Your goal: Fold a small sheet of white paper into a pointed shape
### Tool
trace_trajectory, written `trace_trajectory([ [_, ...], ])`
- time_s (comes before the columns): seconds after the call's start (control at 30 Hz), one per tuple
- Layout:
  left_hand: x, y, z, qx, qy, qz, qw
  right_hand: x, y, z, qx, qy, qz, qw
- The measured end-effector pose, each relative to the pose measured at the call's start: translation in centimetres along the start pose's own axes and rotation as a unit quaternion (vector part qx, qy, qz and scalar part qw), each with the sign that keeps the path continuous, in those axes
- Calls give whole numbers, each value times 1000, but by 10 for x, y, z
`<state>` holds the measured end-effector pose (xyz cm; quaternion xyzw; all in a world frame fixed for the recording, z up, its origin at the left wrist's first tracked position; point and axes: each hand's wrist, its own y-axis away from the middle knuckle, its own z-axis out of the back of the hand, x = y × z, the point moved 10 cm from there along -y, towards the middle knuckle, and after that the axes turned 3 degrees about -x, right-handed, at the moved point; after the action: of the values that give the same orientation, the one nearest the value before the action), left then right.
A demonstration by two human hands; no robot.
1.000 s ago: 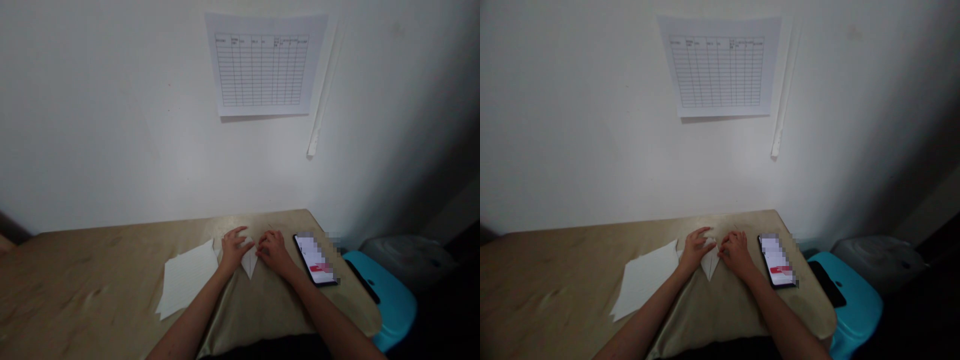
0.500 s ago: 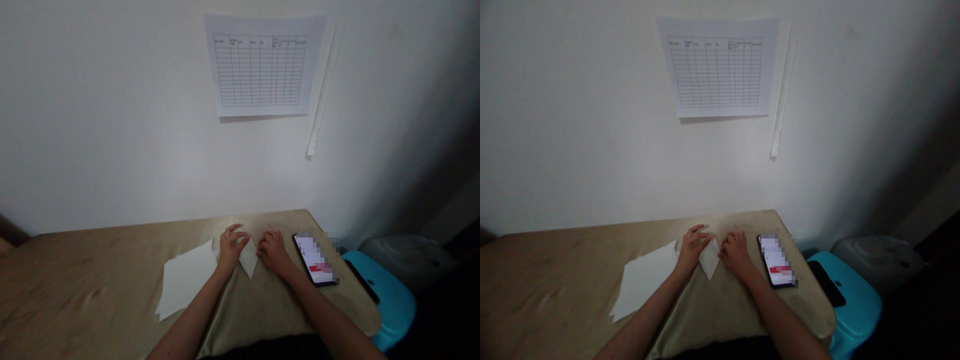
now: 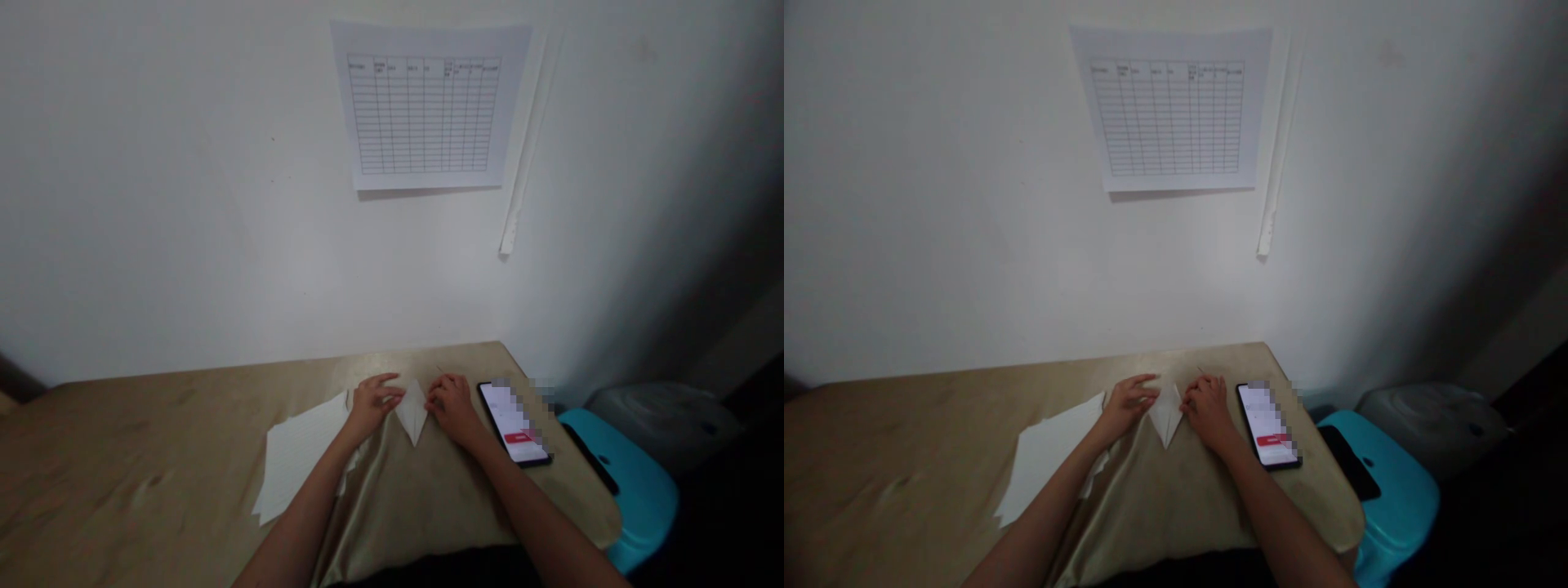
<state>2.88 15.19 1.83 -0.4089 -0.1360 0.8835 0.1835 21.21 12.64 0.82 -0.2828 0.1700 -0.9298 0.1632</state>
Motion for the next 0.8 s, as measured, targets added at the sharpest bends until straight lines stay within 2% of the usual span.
trace_trajectory([
  [0.1,3,0,-4,43,-3,7,999,-3,-1,1,5,11,-6,1000],
  [0.2,6,3,-6,62,-6,19,998,-6,-1,1,5,18,-8,1000],
  [0.8,6,12,-18,67,-81,81,991,4,3,-7,31,19,10,999],
])
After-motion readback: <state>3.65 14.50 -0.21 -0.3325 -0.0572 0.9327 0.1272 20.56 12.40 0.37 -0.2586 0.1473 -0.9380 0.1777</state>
